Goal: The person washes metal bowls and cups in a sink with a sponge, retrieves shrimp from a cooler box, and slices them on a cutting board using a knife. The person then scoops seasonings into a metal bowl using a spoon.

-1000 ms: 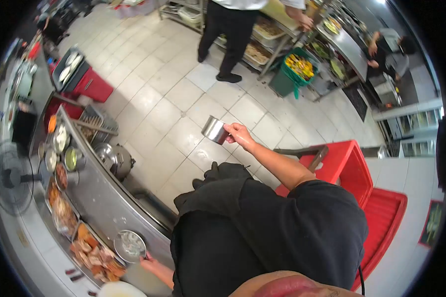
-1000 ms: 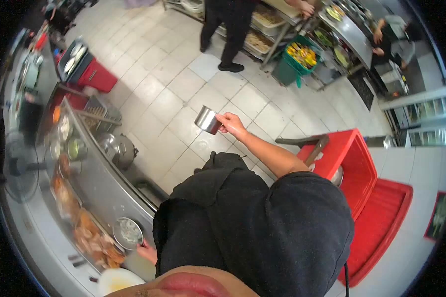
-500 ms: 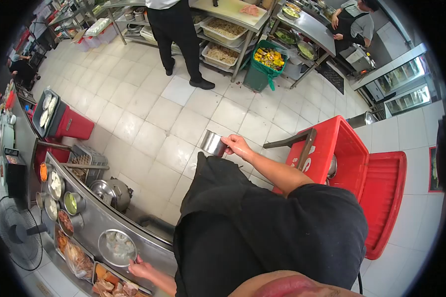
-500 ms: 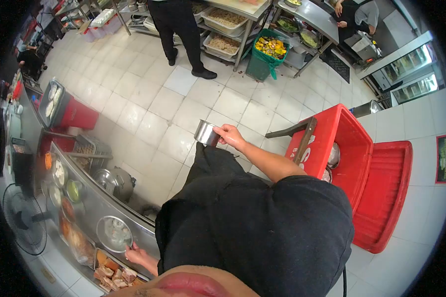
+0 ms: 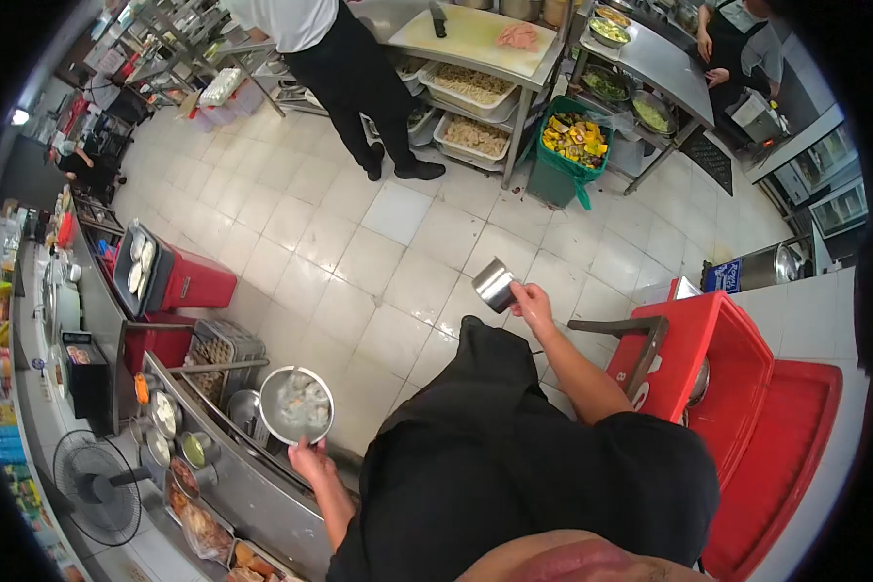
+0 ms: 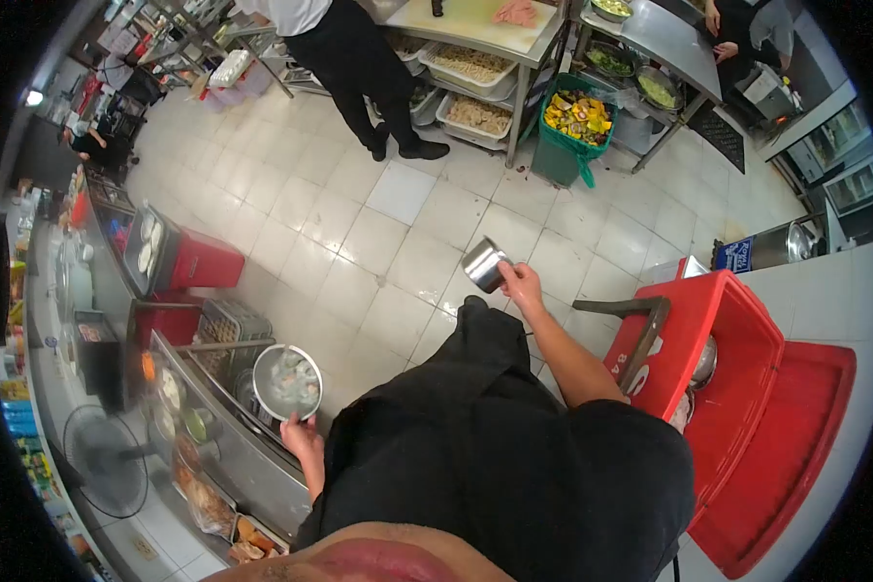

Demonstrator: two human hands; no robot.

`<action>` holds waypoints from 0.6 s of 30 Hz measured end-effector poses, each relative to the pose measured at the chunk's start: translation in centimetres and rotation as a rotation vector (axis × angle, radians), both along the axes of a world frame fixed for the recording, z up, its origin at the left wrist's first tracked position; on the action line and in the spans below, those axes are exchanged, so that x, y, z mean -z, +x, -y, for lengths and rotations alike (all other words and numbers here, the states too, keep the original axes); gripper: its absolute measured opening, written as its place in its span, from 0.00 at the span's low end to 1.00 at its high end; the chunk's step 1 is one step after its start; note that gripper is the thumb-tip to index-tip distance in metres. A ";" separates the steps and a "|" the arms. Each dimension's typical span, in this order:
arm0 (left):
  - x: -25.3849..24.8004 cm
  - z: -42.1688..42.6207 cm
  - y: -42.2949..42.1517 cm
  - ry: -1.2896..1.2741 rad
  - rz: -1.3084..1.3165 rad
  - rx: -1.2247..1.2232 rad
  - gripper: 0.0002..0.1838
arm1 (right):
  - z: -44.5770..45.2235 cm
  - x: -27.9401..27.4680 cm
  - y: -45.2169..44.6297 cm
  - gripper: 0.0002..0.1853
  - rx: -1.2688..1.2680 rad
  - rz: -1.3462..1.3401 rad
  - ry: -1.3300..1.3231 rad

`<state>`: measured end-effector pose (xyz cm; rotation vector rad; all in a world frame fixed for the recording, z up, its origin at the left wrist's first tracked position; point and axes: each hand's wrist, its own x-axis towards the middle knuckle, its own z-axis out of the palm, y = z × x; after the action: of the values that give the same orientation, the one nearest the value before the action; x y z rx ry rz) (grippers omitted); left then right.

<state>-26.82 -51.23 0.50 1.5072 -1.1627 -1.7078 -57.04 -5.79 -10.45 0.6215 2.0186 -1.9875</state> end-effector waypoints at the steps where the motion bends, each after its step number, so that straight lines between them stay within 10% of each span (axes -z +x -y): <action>1: 0.4 -0.6 -2.6 0.014 -0.002 0.045 0.09 | -1.5 0.2 -1.5 0.21 0.022 -0.019 0.031; 18: -2.1 -10.5 -41.0 0.085 0.004 0.612 0.05 | -2.4 -4.3 -22.7 0.19 0.085 -0.347 0.175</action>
<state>-67.85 -40.72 2.63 1.2727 -1.6939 -2.1618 -79.71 -3.39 -6.13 0.4242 2.4252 -2.1026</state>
